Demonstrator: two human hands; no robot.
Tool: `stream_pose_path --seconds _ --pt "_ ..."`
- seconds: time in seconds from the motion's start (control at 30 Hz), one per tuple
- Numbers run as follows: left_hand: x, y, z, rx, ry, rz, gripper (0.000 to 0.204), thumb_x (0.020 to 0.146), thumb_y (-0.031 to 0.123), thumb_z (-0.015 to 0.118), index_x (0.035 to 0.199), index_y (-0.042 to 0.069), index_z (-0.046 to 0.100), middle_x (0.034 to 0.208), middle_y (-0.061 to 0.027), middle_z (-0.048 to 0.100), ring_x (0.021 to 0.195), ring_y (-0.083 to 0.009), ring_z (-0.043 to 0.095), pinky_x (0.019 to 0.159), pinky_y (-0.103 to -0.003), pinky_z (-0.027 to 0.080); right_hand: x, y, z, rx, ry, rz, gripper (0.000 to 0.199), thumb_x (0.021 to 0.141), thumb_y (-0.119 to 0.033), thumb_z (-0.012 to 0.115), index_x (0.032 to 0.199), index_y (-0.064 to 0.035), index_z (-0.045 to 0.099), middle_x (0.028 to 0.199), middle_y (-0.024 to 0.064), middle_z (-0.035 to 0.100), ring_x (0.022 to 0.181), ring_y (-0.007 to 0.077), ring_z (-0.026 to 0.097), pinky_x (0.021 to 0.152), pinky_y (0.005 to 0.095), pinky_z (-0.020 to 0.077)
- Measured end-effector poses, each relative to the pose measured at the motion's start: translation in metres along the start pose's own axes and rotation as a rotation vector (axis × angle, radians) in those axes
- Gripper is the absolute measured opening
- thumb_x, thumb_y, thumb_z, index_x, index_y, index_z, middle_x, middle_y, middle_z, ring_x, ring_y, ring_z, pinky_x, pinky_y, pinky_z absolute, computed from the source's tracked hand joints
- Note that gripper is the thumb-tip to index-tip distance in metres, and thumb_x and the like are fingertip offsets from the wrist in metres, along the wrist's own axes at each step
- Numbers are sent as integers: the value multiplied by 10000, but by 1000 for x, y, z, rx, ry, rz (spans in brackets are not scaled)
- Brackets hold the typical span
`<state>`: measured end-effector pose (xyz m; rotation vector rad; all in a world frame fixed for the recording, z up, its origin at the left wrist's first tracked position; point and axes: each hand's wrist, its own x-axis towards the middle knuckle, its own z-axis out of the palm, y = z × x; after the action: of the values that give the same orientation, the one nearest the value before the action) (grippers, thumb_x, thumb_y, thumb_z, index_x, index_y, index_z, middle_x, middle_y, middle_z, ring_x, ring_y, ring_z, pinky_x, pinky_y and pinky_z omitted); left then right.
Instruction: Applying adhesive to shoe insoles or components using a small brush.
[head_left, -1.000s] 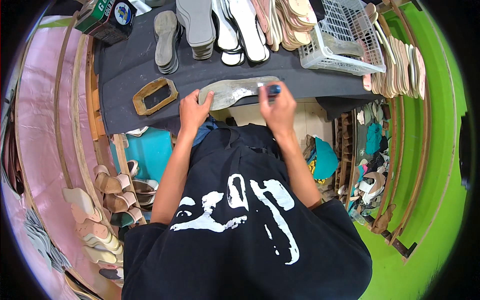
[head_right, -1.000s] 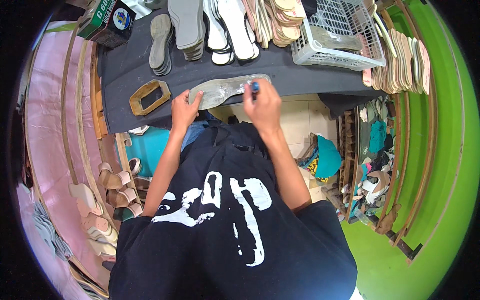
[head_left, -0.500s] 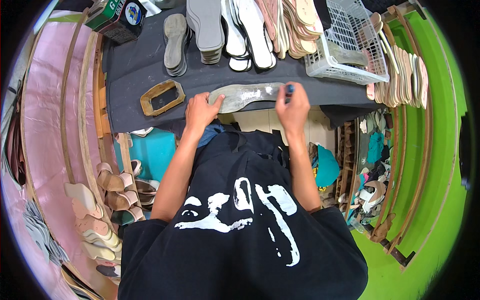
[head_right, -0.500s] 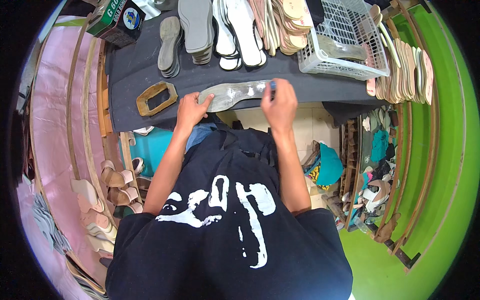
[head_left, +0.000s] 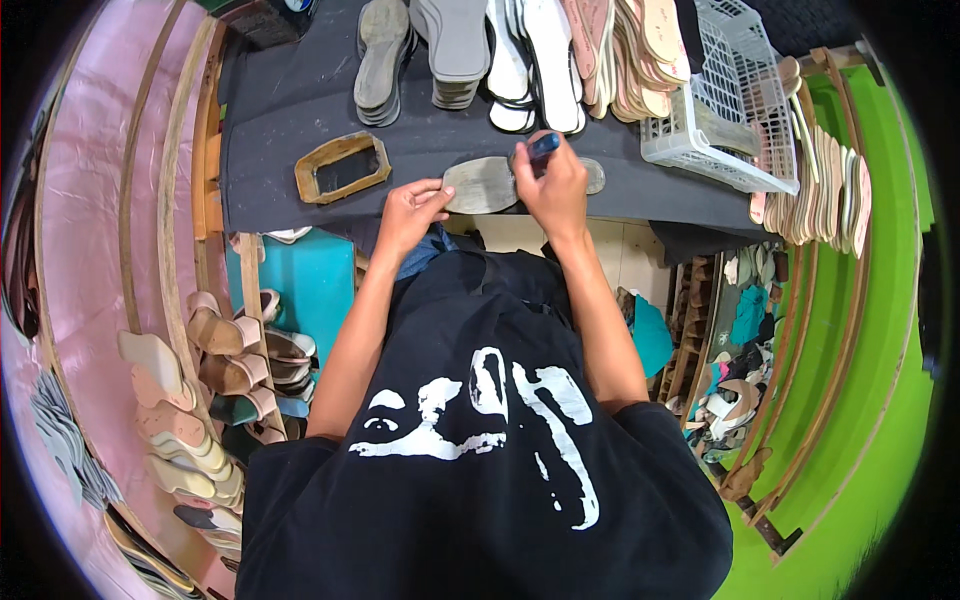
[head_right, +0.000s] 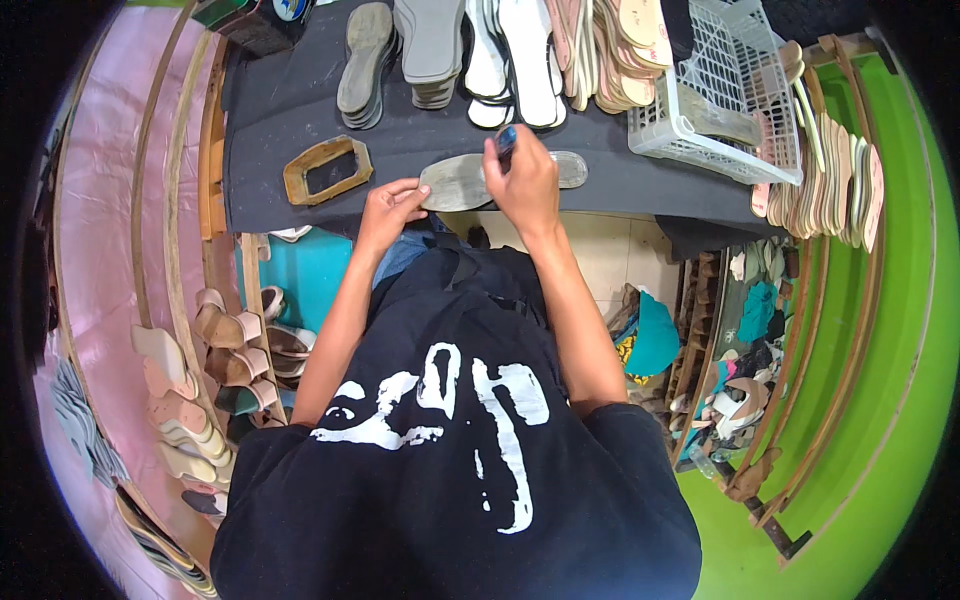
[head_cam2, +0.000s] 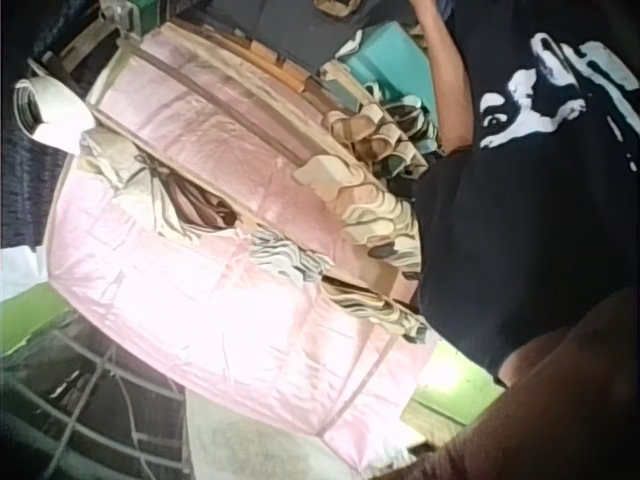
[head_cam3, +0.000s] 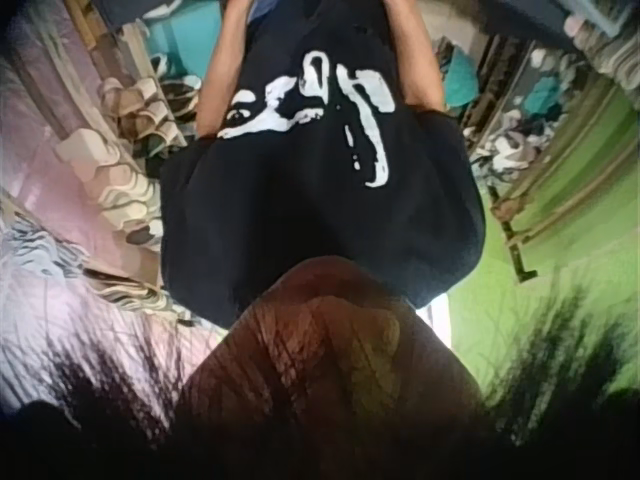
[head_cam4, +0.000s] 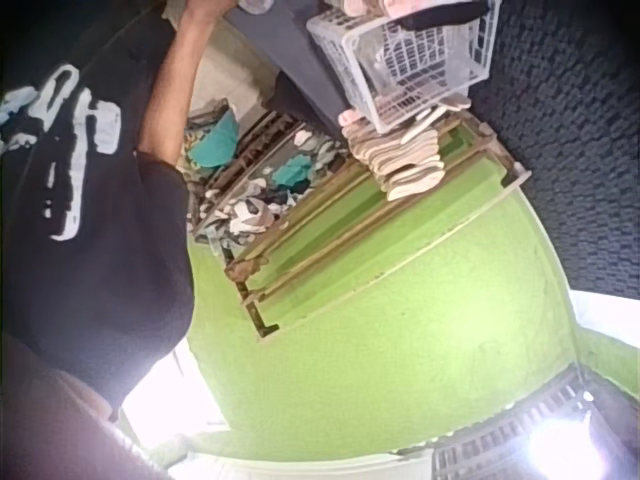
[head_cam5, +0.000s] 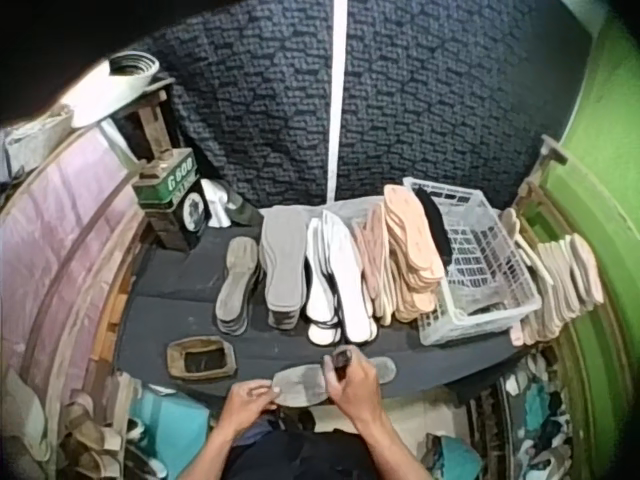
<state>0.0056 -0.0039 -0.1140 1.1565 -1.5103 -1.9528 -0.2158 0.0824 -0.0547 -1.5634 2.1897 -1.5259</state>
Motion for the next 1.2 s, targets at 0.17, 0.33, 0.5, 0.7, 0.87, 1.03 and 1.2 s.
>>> stream_pose_path --seconds 0.17,0.33,0.5,0.7,0.87,1.03,1.2 --pt "3 -1 0 12 51 -15 371 983 230 793 1180 -83 764 1006 -119 794 845 -104 720 737 -265 617 2 -11 13 32 -43 -27 180 901 -65 770 897 -4 601 745 169 633 656 376 653 606 449 511" --pt "4 2 5 17 104 -51 325 963 211 799 1120 -73 783 946 -120 797 765 -107 717 673 -263 608 10 -7 10 -45 16 -11 146 916 -48 754 912 1 617 762 153 645 641 332 660 593 424 514" --pt "3 3 11 43 128 5 302 939 207 810 1023 -81 778 869 -111 795 707 -103 716 625 -264 586 -4 -19 25 -15 -79 -228 143 899 -27 762 909 -7 621 769 146 640 636 337 651 599 425 519" --pt "6 3 11 118 174 -37 261 959 212 794 1033 -38 783 879 -64 781 731 -73 686 641 -251 575 -1 -22 19 12 -58 11 142 934 -72 763 926 -8 637 787 145 676 650 285 693 611 388 540" --pt "2 0 13 114 163 11 296 969 235 792 1055 -48 775 914 -70 782 758 -84 693 662 -260 587 2 -21 23 20 -123 -73 134 937 -61 754 925 0 636 806 151 685 662 289 698 613 385 532" --pt "3 -1 13 100 155 -6 312 978 239 789 1078 -56 770 947 -80 784 783 -92 699 676 -265 596 4 -20 6 45 -120 -36 126 939 -48 743 925 7 630 751 132 667 632 264 690 612 357 531" --pt "4 1 12 97 165 -24 303 972 229 794 1061 -60 771 936 -80 783 770 -89 697 667 -259 594 16 -18 -24 159 -475 98 124 927 -50 763 943 9 655 763 113 688 669 193 708 620 325 531"
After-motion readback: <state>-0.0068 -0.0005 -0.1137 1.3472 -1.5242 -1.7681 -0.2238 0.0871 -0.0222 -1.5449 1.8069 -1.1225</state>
